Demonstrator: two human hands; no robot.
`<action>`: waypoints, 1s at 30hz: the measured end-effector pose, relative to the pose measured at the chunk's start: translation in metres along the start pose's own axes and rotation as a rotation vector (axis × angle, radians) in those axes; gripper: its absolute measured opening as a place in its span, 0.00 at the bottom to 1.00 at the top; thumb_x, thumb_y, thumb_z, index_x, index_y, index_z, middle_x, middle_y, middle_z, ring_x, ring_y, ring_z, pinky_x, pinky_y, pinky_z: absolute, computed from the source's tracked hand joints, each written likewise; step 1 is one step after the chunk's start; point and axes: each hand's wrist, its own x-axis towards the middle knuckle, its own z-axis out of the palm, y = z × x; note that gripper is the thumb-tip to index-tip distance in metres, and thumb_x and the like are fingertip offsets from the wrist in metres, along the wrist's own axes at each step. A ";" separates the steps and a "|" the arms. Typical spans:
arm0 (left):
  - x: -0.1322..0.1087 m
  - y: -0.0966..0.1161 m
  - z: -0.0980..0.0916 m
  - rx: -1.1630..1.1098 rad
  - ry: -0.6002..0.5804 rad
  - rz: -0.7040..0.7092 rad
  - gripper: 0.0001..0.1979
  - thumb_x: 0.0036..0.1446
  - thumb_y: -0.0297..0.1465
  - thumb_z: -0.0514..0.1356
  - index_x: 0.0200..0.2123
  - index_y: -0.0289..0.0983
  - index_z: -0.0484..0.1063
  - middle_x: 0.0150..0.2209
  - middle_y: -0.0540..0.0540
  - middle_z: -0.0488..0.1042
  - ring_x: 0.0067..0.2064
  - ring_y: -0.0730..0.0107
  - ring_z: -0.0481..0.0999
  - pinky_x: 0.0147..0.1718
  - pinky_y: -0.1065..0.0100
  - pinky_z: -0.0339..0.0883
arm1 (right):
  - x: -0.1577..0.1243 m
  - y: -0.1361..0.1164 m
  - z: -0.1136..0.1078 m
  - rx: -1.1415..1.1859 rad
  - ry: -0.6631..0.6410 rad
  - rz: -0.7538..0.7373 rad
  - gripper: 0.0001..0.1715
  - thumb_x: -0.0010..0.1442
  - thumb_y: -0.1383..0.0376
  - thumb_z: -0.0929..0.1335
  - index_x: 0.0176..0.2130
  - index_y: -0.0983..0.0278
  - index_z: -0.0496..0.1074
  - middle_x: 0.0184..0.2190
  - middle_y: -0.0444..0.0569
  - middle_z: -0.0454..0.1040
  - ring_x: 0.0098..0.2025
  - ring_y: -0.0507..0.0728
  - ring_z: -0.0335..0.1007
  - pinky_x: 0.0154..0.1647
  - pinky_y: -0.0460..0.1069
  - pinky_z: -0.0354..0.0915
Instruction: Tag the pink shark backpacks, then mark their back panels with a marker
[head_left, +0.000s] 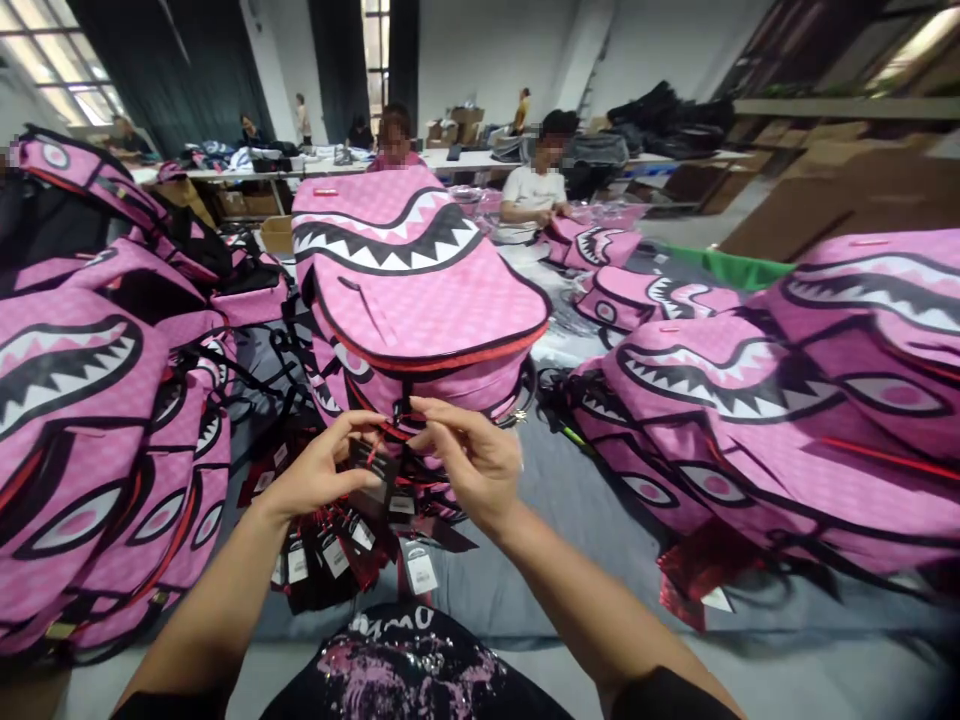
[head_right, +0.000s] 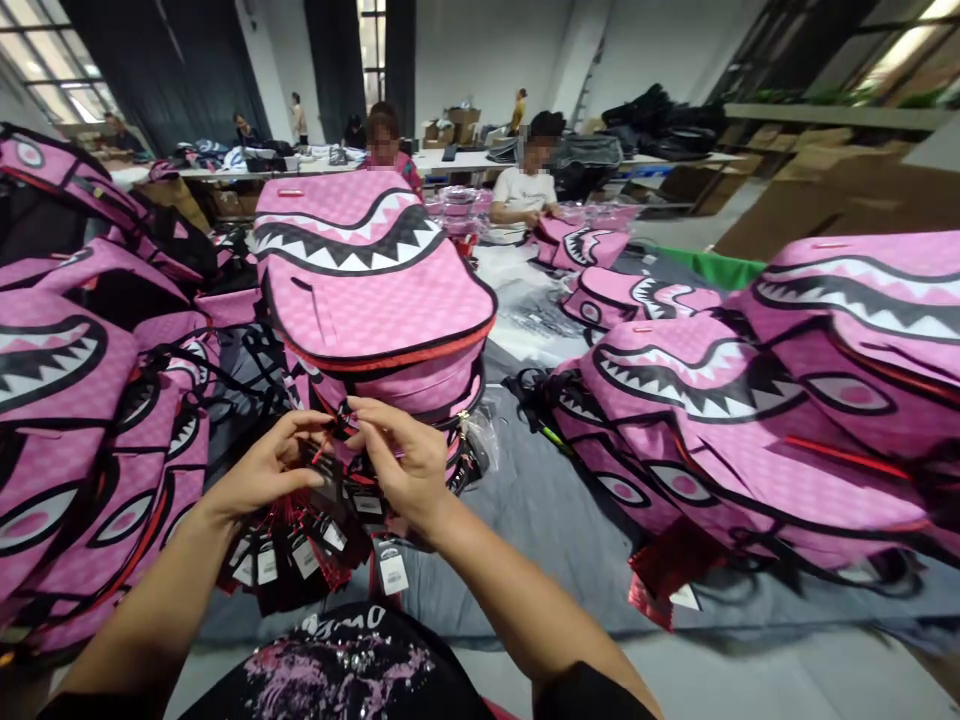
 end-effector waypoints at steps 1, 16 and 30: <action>-0.003 -0.003 0.002 -0.030 0.061 0.041 0.28 0.52 0.29 0.68 0.56 0.41 0.65 0.45 0.45 0.72 0.47 0.70 0.74 0.46 0.70 0.70 | 0.002 0.000 -0.002 0.057 -0.040 0.022 0.08 0.65 0.68 0.65 0.44 0.63 0.72 0.46 0.54 0.78 0.32 0.52 0.79 0.30 0.46 0.76; -0.004 -0.003 0.027 0.659 0.739 0.622 0.06 0.58 0.29 0.64 0.37 0.44 0.80 0.49 0.44 0.76 0.51 0.64 0.73 0.49 0.57 0.69 | 0.050 -0.012 -0.011 -0.228 -0.777 -0.212 0.13 0.66 0.72 0.62 0.44 0.64 0.75 0.35 0.50 0.74 0.35 0.50 0.73 0.33 0.44 0.70; -0.004 0.019 0.039 0.371 0.535 0.396 0.08 0.61 0.26 0.59 0.38 0.43 0.77 0.35 0.50 0.79 0.36 0.71 0.78 0.36 0.68 0.76 | 0.050 -0.018 -0.011 -0.426 -0.743 -0.291 0.14 0.68 0.69 0.60 0.41 0.64 0.74 0.29 0.46 0.72 0.31 0.51 0.68 0.30 0.45 0.65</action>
